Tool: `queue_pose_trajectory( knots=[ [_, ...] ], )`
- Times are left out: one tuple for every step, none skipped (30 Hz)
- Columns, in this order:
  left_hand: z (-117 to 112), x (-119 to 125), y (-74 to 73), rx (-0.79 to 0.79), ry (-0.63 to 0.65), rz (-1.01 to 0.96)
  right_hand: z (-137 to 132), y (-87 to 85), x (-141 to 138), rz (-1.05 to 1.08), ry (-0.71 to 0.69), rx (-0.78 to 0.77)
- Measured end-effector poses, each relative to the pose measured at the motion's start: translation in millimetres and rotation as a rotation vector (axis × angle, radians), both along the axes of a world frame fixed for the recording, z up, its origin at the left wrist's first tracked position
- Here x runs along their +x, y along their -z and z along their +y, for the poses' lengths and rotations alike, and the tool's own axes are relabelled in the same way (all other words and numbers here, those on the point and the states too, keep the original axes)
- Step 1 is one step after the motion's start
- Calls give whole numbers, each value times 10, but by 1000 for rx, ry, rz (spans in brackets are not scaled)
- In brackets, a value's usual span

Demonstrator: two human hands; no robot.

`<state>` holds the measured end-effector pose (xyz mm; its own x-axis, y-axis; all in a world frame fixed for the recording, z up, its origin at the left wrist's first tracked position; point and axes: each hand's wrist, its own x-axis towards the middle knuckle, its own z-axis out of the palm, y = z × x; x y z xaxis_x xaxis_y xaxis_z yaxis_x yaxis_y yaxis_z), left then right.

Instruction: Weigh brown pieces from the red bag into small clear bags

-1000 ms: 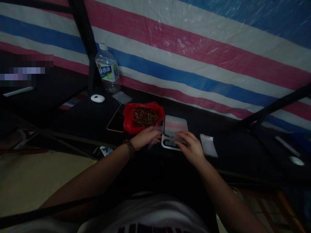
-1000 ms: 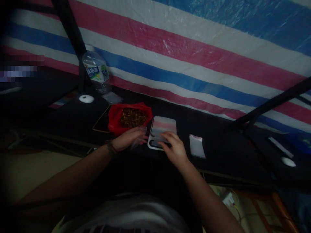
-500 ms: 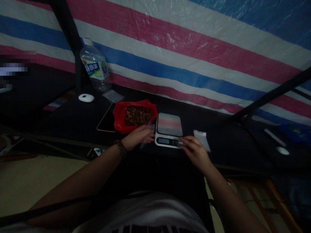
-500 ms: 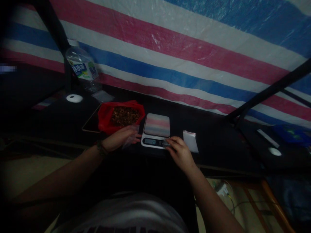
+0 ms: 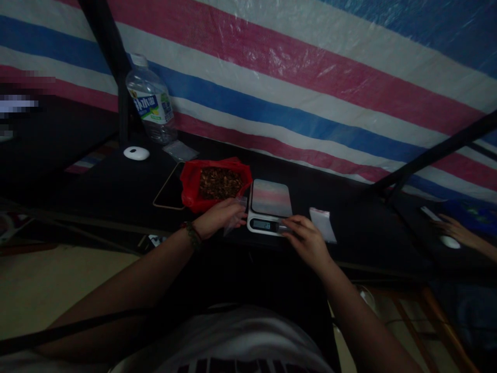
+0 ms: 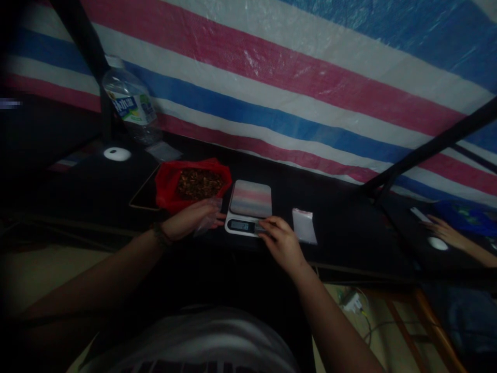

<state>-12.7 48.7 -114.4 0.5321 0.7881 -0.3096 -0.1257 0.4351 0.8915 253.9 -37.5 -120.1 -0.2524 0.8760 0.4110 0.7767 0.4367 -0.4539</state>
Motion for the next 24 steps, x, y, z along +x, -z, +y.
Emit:
queue_pose_trajectory(
  knots=[
    [5,2,9,-1,3,1,15,11,-25,5,-9,1],
    [8,3,17,-1,6,3,30,21,-50,13,-17,4],
    [11,4,21,0,8,4,42,30,-70,22,-23,7],
    [12,5,22,2,11,4,49,35,-82,31,-24,11],
    [12,5,19,2,15,3,51,36,-84,39,-21,16],
    [12,6,14,-1,21,1,48,33,-78,43,-17,19],
    [11,8,7,-7,24,-2,42,28,-66,43,-12,21],
    [10,11,-1,-15,24,-6,35,22,-53,40,-8,21],
    [9,14,-10,-23,23,-7,31,16,-42,35,-6,18],
    [8,18,-19,-31,20,-5,29,14,-38,31,-7,14],
    [7,21,-27,-40,14,0,32,14,-42,28,-10,9],
    [6,24,-35,-46,9,5,39,19,-54,28,-17,3],
    [4,25,-42,-49,7,8,49,25,-72,31,-23,-2],
    [2,24,-47,-48,5,6,59,33,-91,34,-28,-7],
    [1,22,-50,-45,4,1,68,39,-108,38,-31,-11],
    [0,18,-50,-39,5,-6,74,42,-118,40,-30,-14],
    [1,14,-47,-35,9,-7,75,41,-118,41,-25,-15],
    [3,10,-41,-35,14,-2,70,35,-107,42,-15,-13],
    [6,5,-34,-38,17,6,60,26,-86,43,-3,-11],
    [10,2,-25,-41,18,12,46,14,-60,41,6,-12],
    [13,-1,-16,-44,15,13,30,3,-33,39,14,-14],
    [15,-2,-7,-46,11,10,16,-6,-11,37,19,-18],
    [16,-2,1,-45,8,1,6,-12,1,35,19,-25],
    [16,-2,8,-42,5,-9,1,-13,2,34,15,-32]
  ],
)
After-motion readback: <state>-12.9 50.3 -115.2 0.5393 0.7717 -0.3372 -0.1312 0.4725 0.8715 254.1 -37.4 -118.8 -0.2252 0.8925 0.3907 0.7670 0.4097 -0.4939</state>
